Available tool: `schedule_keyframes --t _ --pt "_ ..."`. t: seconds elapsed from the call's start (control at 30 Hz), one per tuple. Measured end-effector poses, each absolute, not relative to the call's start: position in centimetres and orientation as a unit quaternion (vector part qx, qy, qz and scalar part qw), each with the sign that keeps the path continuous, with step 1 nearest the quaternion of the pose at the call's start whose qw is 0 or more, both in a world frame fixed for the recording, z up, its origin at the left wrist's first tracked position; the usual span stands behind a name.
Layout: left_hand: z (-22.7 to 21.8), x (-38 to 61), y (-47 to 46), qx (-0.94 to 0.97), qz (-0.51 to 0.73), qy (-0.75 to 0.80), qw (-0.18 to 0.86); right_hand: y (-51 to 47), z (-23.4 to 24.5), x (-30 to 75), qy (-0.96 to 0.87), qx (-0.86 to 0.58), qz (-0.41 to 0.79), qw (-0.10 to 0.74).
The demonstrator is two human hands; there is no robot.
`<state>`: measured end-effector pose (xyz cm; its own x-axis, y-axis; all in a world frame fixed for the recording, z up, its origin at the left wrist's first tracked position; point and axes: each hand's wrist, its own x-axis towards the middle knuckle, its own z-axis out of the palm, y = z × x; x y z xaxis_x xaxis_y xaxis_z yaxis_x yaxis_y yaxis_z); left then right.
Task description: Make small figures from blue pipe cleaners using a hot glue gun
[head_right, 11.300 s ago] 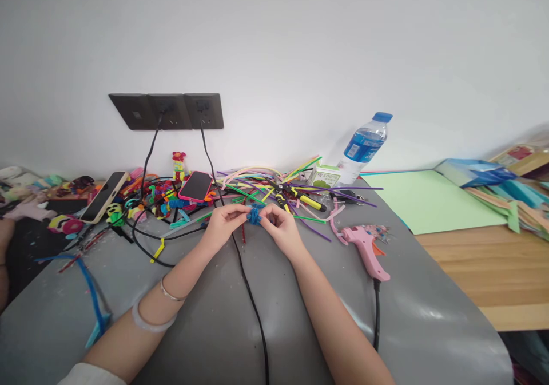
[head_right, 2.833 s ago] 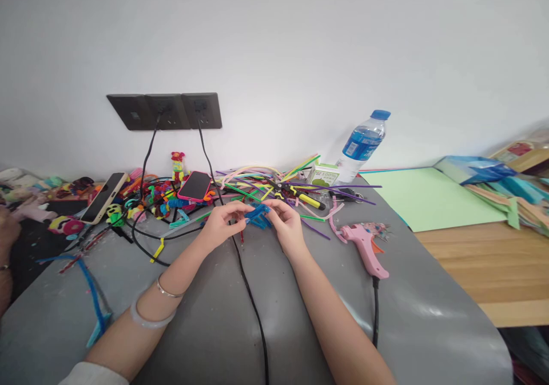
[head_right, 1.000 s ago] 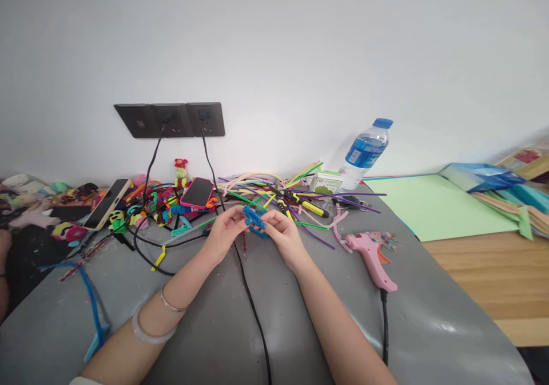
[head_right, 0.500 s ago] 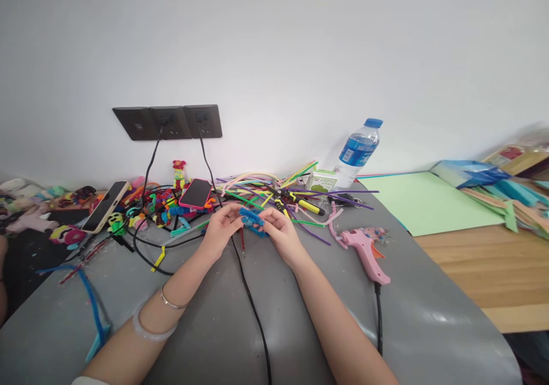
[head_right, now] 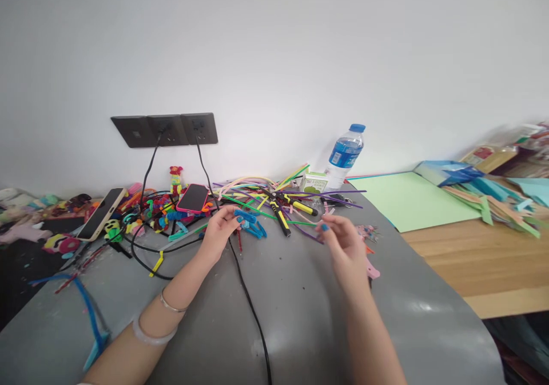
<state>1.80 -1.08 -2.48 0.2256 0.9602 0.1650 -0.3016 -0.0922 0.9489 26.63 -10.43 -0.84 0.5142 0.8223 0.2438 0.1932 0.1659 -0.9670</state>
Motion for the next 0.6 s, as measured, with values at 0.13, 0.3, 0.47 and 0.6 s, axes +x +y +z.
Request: schedule_keyframes --t 0.13,0.3,0.47,0.6 --pt "-2.7 1.8 -1.1 0.521 0.534 0.304 0.592 -13.4 -1.8 31.3 -0.357 -0.763 0.038 0.538" --pt "-2.6 1.8 -1.1 0.528 0.525 0.310 0.590 -14.3 -4.8 35.4 -0.415 -0.833 0.058 0.362" --pt "-2.4 1.9 -1.2 0.533 0.529 0.309 0.584 -13.7 -6.5 36.9 -0.455 -0.826 0.039 0.330" --pt "-2.4 1.8 -1.1 0.536 0.527 0.308 0.584 -13.8 -6.9 38.5 -0.432 -0.820 0.069 0.370"
